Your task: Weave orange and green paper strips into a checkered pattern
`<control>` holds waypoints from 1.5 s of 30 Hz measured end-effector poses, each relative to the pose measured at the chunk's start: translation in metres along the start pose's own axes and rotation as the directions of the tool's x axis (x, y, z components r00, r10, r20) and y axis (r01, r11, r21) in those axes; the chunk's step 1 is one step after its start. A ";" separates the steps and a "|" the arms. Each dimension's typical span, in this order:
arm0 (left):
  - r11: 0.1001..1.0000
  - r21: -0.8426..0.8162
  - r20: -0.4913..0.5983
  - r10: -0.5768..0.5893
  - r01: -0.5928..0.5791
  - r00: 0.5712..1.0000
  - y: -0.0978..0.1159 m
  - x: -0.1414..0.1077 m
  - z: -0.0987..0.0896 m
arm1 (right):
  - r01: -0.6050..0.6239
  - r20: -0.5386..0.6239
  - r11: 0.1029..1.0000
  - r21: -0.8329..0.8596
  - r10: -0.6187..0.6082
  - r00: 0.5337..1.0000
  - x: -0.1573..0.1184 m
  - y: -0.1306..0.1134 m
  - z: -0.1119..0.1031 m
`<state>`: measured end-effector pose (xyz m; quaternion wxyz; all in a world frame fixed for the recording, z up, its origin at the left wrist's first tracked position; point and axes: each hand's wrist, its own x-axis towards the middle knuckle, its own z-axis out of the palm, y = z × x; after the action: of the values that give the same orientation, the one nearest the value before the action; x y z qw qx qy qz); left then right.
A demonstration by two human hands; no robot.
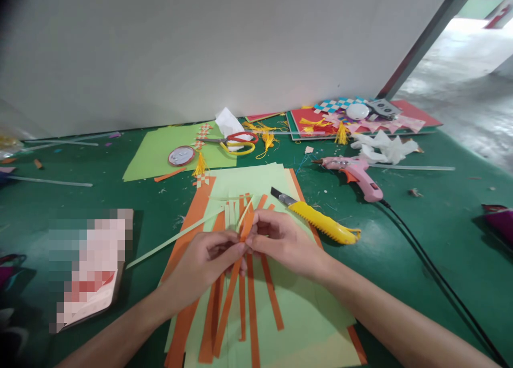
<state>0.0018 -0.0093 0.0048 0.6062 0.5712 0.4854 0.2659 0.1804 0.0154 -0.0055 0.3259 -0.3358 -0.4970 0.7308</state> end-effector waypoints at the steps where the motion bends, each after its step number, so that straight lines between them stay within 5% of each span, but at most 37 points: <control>1: 1.000 0.005 -0.001 -0.001 0.001 1.000 0.000 0.000 0.000 | -0.001 0.001 1.000 0.006 0.001 1.000 0.000 0.000 0.000; 15: 0.973 0.218 -0.021 0.085 -0.079 0.996 0.000 0.000 0.001 | -0.046 -0.030 0.999 0.002 0.046 0.998 -0.001 -0.001 0.002; 23: 0.972 0.221 -0.040 0.086 -0.075 0.995 0.002 -0.001 0.001 | -0.085 -0.108 0.994 -0.075 0.076 0.991 -0.001 0.005 -0.004; 34: 0.986 0.145 -0.062 0.096 -0.086 0.993 -0.003 -0.001 0.002 | 0.035 -0.022 0.996 -0.088 -0.037 0.999 -0.001 0.005 -0.005; 45: 0.974 0.216 -0.037 0.078 -0.068 0.996 0.001 -0.002 0.001 | 0.011 -0.056 0.995 -0.101 -0.017 0.998 -0.002 0.002 -0.006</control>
<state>0.0018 -0.0113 0.0059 0.5195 0.6445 0.5036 0.2470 0.1865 0.0163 -0.0092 0.3276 -0.3687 -0.5262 0.6928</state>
